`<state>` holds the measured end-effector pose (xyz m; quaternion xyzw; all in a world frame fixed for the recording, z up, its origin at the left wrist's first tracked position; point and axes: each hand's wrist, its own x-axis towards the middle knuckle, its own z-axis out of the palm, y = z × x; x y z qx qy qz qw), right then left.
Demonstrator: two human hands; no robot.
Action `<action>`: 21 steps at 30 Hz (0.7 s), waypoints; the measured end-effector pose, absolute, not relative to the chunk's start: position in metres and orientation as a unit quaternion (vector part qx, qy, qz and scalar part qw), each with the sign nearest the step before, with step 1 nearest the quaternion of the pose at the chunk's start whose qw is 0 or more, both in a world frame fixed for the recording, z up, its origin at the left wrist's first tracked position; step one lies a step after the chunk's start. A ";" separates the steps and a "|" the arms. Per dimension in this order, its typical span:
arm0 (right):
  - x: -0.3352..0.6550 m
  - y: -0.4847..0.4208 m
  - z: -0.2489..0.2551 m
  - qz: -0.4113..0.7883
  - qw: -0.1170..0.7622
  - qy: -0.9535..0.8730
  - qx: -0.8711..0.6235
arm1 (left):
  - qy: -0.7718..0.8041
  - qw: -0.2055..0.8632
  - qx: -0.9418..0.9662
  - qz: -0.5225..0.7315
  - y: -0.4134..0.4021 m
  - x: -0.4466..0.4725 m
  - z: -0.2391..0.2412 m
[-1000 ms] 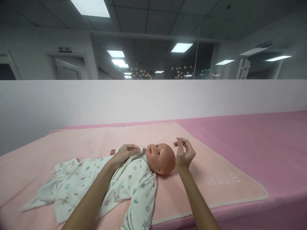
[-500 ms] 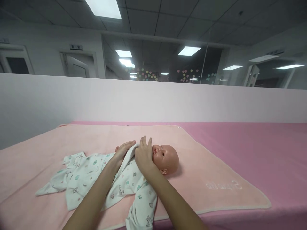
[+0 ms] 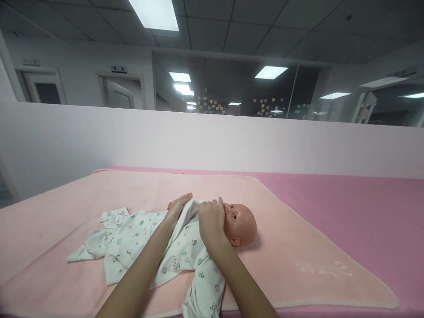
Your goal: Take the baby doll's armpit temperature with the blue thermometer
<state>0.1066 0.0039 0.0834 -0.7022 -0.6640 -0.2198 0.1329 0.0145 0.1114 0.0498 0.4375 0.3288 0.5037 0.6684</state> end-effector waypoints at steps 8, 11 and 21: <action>0.132 -0.067 0.148 -0.036 0.620 -0.571 -0.537 | 0.307 0.538 0.667 0.413 0.088 0.022 0.056; 0.134 -0.084 0.167 0.088 0.726 -0.540 -0.417 | 0.289 0.361 0.836 0.294 0.075 0.026 0.055; 0.133 -0.090 0.159 0.170 0.753 -0.497 -0.396 | 0.292 0.247 0.883 0.273 0.074 0.026 0.054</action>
